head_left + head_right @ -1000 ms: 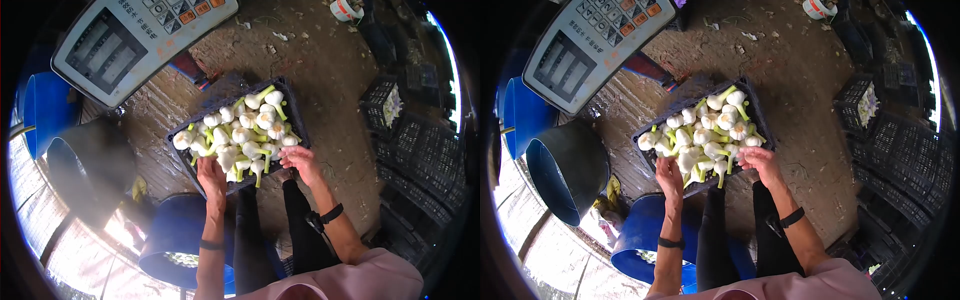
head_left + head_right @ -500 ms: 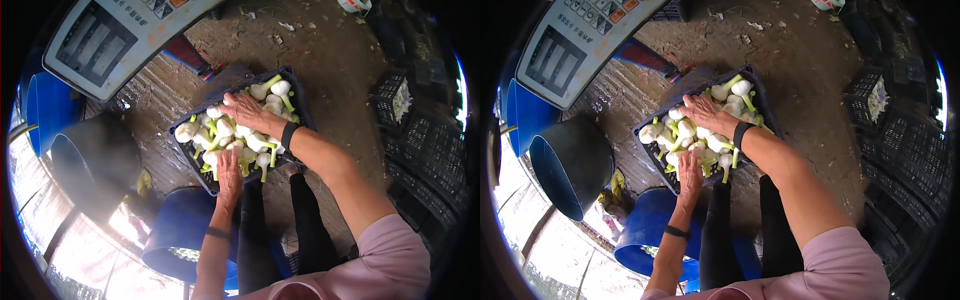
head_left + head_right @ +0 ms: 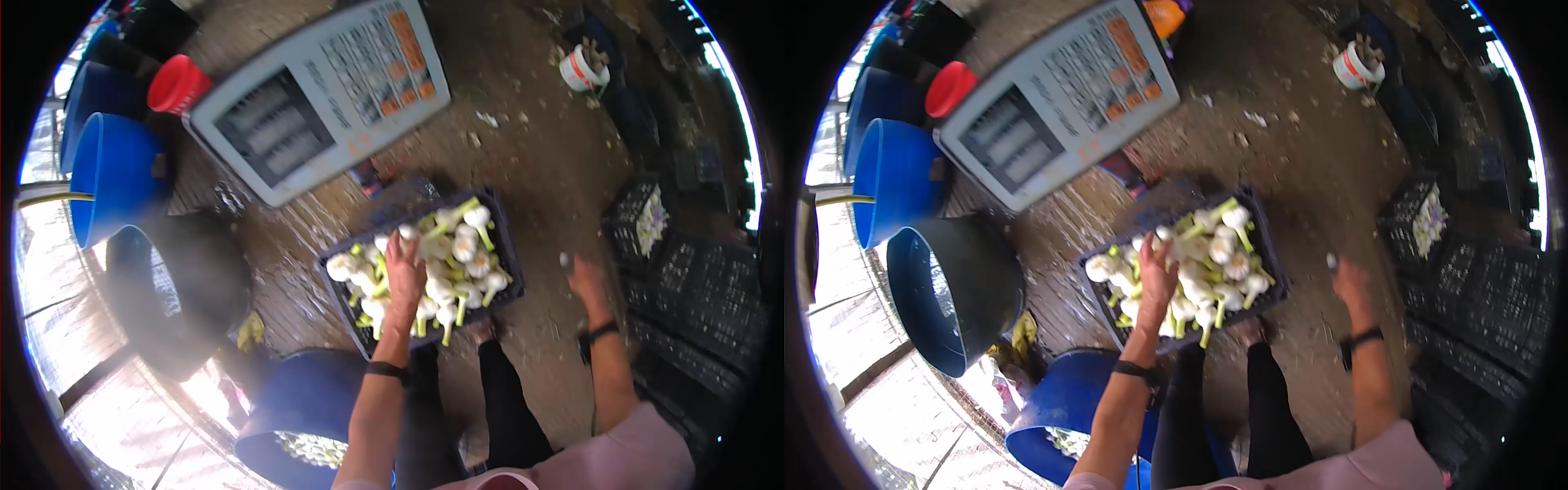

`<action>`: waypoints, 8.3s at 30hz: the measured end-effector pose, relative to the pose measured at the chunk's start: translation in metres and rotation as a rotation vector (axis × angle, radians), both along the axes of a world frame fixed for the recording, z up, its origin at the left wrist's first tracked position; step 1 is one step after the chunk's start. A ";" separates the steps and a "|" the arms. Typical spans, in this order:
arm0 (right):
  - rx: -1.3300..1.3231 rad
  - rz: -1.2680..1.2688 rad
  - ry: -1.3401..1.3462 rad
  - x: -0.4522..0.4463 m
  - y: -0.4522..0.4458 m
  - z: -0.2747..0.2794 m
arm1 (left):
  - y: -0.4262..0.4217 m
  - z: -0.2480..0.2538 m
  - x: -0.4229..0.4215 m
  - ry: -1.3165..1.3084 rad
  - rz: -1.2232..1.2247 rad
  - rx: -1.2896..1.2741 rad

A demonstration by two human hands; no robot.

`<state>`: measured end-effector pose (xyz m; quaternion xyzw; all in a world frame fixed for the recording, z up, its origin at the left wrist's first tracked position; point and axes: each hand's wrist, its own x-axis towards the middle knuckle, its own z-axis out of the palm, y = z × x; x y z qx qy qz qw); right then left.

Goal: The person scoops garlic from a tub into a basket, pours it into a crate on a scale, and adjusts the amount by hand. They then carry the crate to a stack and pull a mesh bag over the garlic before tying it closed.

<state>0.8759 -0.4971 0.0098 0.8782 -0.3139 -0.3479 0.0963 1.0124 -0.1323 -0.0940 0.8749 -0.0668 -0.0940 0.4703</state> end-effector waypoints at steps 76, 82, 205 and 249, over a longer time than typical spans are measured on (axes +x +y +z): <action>-0.618 -2.233 -2.114 -0.182 -0.367 0.148 | -0.966 0.285 0.038 0.953 -1.052 0.014; -0.768 -2.191 -2.183 -0.174 -0.357 0.132 | -1.034 0.306 -0.018 0.853 -1.238 0.253; -0.142 -2.995 -1.760 -0.233 -0.339 0.123 | -1.162 0.260 0.022 0.435 -1.478 0.492; -0.245 -1.387 -1.303 -0.161 -0.502 0.156 | -0.974 0.325 -0.183 0.108 -1.876 0.541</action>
